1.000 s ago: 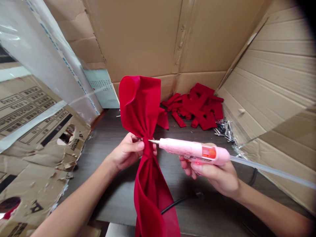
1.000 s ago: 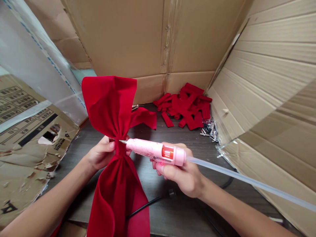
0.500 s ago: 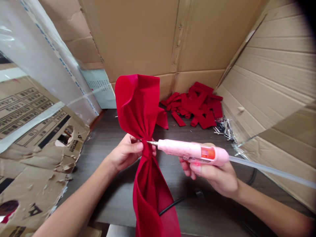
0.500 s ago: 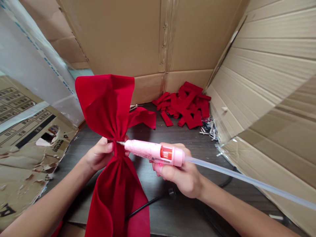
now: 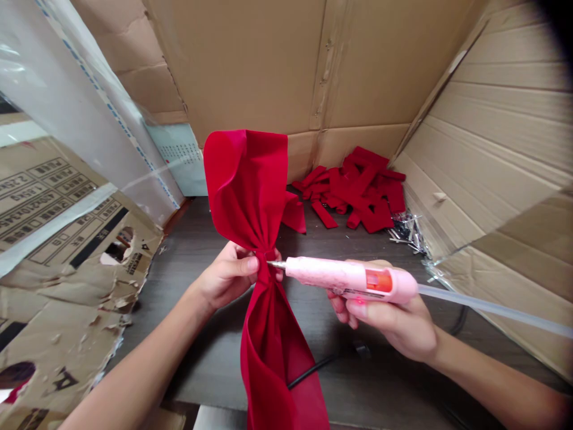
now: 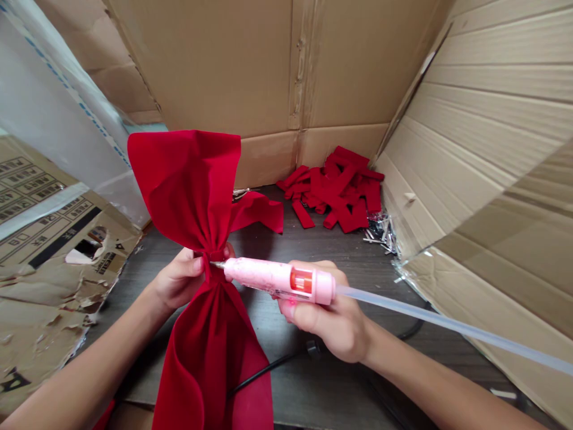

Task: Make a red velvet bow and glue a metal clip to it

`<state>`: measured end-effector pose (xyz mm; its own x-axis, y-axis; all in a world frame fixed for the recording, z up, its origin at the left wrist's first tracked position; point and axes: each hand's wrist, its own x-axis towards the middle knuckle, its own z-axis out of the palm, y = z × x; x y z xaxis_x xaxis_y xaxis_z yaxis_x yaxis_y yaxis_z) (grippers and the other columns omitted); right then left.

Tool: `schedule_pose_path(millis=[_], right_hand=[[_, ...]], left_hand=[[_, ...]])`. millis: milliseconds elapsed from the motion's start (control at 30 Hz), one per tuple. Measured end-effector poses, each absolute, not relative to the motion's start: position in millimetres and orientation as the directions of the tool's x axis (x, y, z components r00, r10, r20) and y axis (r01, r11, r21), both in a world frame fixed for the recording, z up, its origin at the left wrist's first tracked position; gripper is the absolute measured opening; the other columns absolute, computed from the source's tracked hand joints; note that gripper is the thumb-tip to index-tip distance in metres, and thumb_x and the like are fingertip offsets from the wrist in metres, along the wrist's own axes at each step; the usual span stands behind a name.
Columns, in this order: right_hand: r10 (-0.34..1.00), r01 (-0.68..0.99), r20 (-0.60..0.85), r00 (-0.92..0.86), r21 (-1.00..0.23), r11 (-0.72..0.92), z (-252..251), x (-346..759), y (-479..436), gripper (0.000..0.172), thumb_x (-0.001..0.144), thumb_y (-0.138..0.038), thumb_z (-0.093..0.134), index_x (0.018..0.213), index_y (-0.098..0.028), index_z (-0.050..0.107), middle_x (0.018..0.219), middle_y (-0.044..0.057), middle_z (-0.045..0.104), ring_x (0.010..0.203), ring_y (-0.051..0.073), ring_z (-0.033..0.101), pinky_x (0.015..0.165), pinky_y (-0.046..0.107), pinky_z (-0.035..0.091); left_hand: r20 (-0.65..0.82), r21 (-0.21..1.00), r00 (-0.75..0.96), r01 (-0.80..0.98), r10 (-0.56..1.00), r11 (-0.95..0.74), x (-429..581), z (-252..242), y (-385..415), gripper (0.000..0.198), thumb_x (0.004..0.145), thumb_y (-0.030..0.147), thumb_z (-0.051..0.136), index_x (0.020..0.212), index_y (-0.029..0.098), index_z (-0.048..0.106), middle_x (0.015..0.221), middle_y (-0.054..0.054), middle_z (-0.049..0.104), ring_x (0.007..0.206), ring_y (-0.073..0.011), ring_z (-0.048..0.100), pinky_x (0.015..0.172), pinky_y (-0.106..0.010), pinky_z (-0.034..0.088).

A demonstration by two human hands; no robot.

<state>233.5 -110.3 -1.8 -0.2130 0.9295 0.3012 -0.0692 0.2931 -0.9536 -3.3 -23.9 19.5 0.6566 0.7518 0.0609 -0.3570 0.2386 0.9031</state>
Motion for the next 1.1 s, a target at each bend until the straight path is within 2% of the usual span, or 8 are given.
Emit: schedule_pose_path(millis=[100,267,500,700,1100], right_hand=[[0.928,-0.06,0.297,-0.224,-0.955,0.291,-1.6,233.8,-110.7,0.022,0.08,-0.036,0.069,0.068,-0.018,0.063,0.061,0.005,0.058,0.055,0.017,0.055,0.045,0.027,0.041],[0.925,-0.07,0.299,-0.236,-0.954,0.291,-2.2,234.3,-111.2,0.024,0.08,-0.036,0.068,0.066,-0.018,0.06,0.06,0.004,0.056,0.054,0.016,0.055,0.044,0.027,0.041],[0.924,-0.032,0.287,-0.251,-0.957,0.288,-2.1,235.1,-112.5,0.025,0.08,-0.037,0.068,0.066,-0.019,0.058,0.059,0.004,0.055,0.054,0.016,0.053,0.044,0.027,0.041],[0.917,-0.017,0.3,-0.263,-0.952,0.307,-1.7,236.6,-112.0,0.02,0.08,-0.036,0.067,0.074,-0.017,0.065,0.06,0.003,0.055,0.054,0.016,0.053,0.044,0.027,0.04],[0.907,-0.015,0.327,-0.264,-0.942,0.335,1.7,237.2,-111.8,0.016,0.08,-0.031,0.065,0.074,-0.017,0.065,0.062,0.003,0.056,0.052,0.015,0.052,0.044,0.026,0.04]], left_hand=[[0.064,0.904,0.659,-0.356,0.749,0.236,-3.9,19.6,-23.8,0.037,0.062,0.036,0.088,0.085,0.012,0.072,0.085,-0.01,0.073,0.074,-0.0243,0.071,0.076,-0.037,0.057],[0.087,0.895,0.661,-0.381,0.746,0.233,-4.2,21.2,-24.7,0.032,0.064,0.032,0.087,0.086,0.012,0.075,0.079,-0.007,0.072,0.065,-0.0177,0.068,0.065,-0.027,0.055],[0.058,0.876,0.648,-0.397,0.759,0.273,-3.5,22.4,-25.3,0.034,0.061,0.03,0.089,0.084,0.01,0.076,0.08,-0.008,0.072,0.07,-0.0179,0.068,0.069,-0.027,0.056],[0.069,0.886,0.613,-0.4,0.787,0.234,-3.1,21.5,-25.6,0.037,0.058,0.033,0.09,0.083,0.01,0.074,0.081,-0.007,0.067,0.073,-0.0173,0.064,0.068,-0.027,0.054],[0.067,0.883,0.613,-0.403,0.787,0.24,-5.0,19.8,-25.1,0.037,0.06,0.033,0.089,0.086,0.012,0.075,0.085,-0.006,0.066,0.073,-0.0163,0.063,0.069,-0.027,0.052]])
